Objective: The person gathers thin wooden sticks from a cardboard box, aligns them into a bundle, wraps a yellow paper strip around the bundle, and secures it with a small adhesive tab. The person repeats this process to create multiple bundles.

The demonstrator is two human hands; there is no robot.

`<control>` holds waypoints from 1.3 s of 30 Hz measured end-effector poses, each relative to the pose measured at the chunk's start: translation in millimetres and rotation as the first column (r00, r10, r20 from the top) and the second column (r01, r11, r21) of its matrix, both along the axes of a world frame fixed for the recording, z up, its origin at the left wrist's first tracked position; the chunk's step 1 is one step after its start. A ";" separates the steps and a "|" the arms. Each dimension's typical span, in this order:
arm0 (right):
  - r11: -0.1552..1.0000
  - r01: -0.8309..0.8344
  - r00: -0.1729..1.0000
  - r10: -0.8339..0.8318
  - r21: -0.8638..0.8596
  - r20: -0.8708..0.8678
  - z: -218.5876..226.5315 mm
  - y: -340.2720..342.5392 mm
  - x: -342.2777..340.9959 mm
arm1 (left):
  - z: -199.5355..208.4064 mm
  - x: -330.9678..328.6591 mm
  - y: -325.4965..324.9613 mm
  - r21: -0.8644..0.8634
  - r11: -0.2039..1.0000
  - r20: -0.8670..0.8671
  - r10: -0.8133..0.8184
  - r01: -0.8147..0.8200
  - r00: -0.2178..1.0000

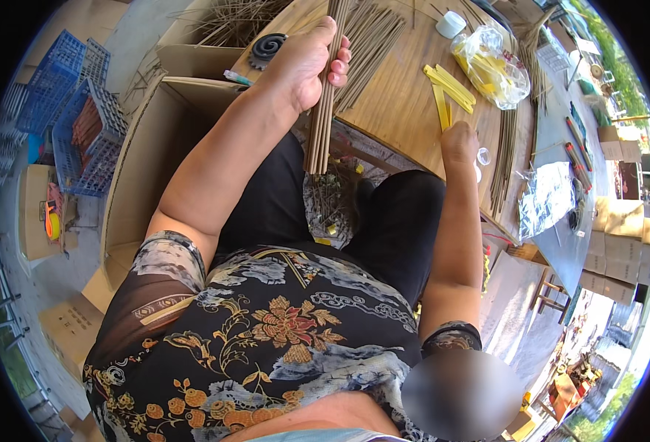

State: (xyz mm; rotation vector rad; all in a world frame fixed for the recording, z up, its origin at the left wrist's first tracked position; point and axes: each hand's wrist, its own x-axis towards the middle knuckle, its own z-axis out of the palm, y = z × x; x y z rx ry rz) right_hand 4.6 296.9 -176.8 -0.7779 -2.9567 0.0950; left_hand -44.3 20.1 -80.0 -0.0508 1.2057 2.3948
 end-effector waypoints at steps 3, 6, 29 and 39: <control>1.000 0.020 0.998 -0.019 0.016 -0.062 3.5 -1.1 0.6 | 7.1 7.9 0.1 -0.023 0.999 -0.009 -0.028 0.028 1.000; 0.998 0.066 0.973 -0.060 0.021 -0.225 16.5 -8.1 6.0 | 9.1 14.4 -4.9 -0.026 0.994 -0.044 -0.106 0.105 0.993; 0.655 -0.688 0.560 0.205 -0.313 -0.803 88.2 -145.6 111.2 | 31.4 63.0 -0.3 -0.127 0.989 -0.223 -0.108 0.081 0.969; 0.738 -0.607 0.562 0.136 -0.296 -0.816 91.9 -147.2 117.1 | 39.0 77.6 -11.1 -0.051 0.993 -0.241 -0.116 0.107 0.964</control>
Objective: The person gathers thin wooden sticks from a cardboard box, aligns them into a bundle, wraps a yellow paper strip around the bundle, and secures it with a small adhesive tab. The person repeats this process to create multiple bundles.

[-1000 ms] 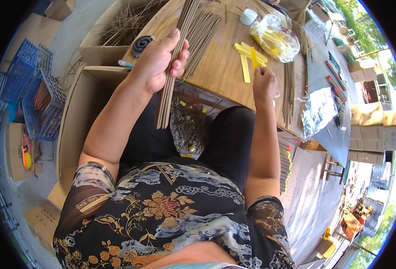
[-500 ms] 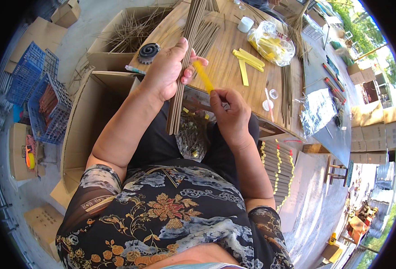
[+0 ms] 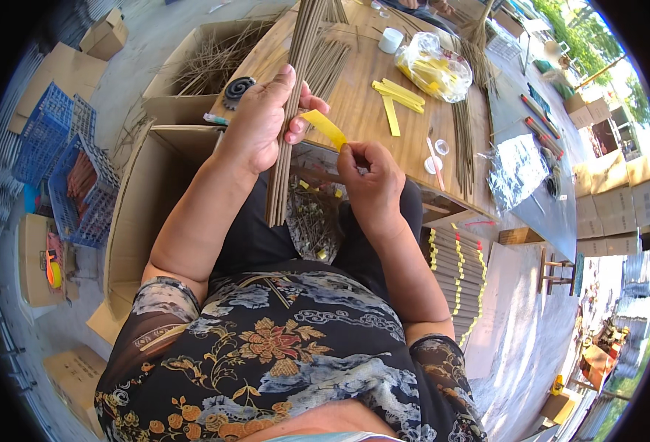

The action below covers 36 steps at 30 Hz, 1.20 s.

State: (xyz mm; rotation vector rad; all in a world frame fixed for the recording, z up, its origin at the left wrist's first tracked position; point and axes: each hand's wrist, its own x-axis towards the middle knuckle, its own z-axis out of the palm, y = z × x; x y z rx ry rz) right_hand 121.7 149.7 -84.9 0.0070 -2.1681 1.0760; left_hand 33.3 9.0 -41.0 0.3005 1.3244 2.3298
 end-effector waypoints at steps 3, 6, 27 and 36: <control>1.000 0.021 0.998 -0.022 -0.019 -0.056 -3.8 1.8 0.5 | 0.2 0.8 1.9 -0.041 0.999 0.006 -0.006 0.007 1.000; 0.999 0.031 0.993 -0.028 0.028 -0.113 -7.9 6.2 0.5 | -1.0 -0.9 3.8 -0.081 0.997 -0.051 0.002 -0.007 0.999; 0.988 0.023 0.959 0.022 0.154 -0.282 -21.4 2.1 -4.1 | -8.6 16.9 31.4 -0.252 0.965 -0.058 -0.089 0.071 0.994; 0.705 -0.330 0.764 0.590 -0.628 0.262 15.8 26.2 42.8 | -1.7 31.2 -7.2 -0.413 0.896 -0.016 -0.184 0.161 0.983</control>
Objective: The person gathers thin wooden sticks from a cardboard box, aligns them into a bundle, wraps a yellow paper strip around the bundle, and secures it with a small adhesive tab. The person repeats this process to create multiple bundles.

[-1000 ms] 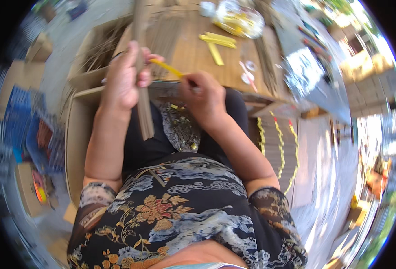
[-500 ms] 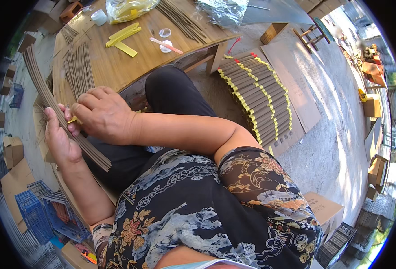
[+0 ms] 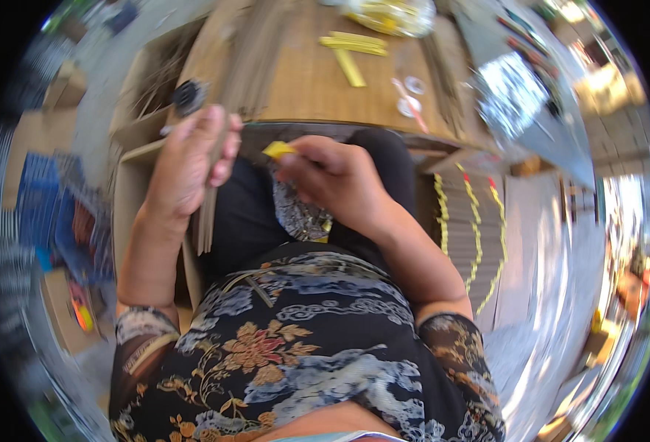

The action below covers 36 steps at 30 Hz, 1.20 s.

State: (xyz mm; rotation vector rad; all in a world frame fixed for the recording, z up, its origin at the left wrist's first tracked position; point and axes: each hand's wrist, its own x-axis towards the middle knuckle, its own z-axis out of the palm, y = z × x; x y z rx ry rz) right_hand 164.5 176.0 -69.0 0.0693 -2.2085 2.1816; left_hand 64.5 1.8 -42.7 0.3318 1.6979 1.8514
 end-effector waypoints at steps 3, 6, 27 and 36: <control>0.977 -0.090 0.987 0.113 -0.193 0.114 2.6 -13.7 5.1 | -6.6 17.6 -14.4 -0.082 0.994 0.066 -0.071 0.077 0.995; 0.970 -0.198 0.959 0.222 -0.143 0.174 4.0 -25.0 1.4 | -13.2 36.2 -24.0 -0.100 0.986 0.073 -0.128 0.135 0.989; 0.995 -0.098 0.972 0.092 0.015 0.218 14.1 -49.1 -1.6 | -22.4 54.9 -37.1 0.050 0.983 0.072 -0.180 0.177 0.981; 0.995 -0.097 0.962 0.085 0.035 0.258 17.4 -47.8 -0.2 | -24.6 56.2 -38.4 0.163 0.966 0.060 -0.214 0.202 0.975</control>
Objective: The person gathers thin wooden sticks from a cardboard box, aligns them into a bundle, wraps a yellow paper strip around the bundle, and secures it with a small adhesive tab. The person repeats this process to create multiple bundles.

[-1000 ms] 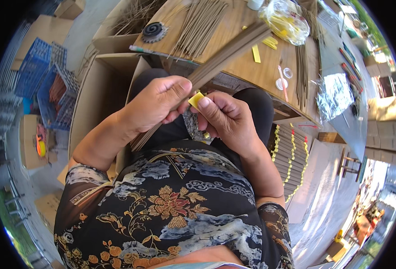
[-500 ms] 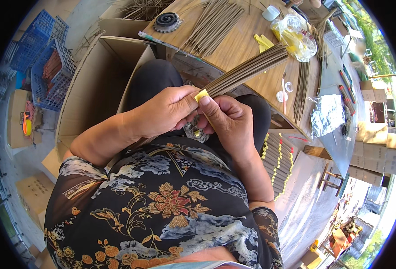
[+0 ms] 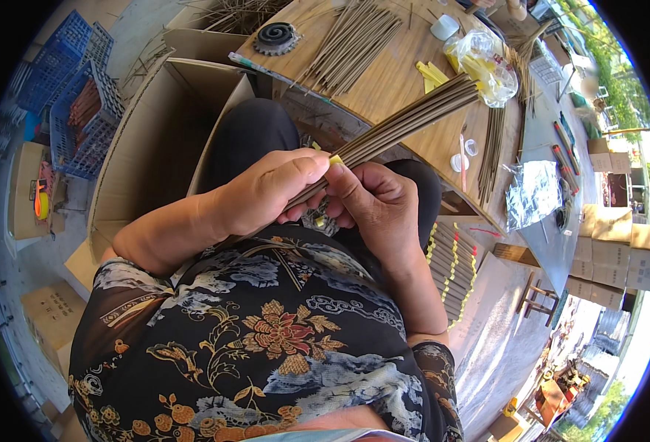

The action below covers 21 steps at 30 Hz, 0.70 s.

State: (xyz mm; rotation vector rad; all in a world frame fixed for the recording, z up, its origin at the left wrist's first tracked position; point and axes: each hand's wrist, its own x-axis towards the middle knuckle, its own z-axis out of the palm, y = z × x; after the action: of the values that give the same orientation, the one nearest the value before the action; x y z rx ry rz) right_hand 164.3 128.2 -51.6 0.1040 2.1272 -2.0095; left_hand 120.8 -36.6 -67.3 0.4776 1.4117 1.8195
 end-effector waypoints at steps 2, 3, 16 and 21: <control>1.000 0.002 1.000 -0.002 -0.014 -0.001 0.3 0.0 -0.2 | 1.0 1.8 1.5 -0.023 1.000 -0.031 0.014 -0.015 0.999; 1.000 0.002 1.000 -0.002 -0.011 -0.007 -0.3 0.0 -0.1 | 2.2 3.0 2.6 -0.047 0.999 -0.043 0.026 -0.028 0.999; 0.999 0.005 1.000 -0.006 0.032 0.010 -2.7 5.6 3.9 | 7.0 6.3 4.1 -0.078 0.995 0.002 0.068 -0.068 0.998; 0.997 -0.001 0.998 -0.004 -0.080 -0.063 -9.1 8.0 1.2 | 7.9 7.7 4.0 -0.074 0.994 0.102 0.088 -0.080 0.991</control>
State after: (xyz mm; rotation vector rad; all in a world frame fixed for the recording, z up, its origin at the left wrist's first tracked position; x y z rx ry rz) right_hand 165.5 136.2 -60.8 0.0292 2.0801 -2.1229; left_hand 128.5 -32.6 -59.4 0.2859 1.4363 1.8275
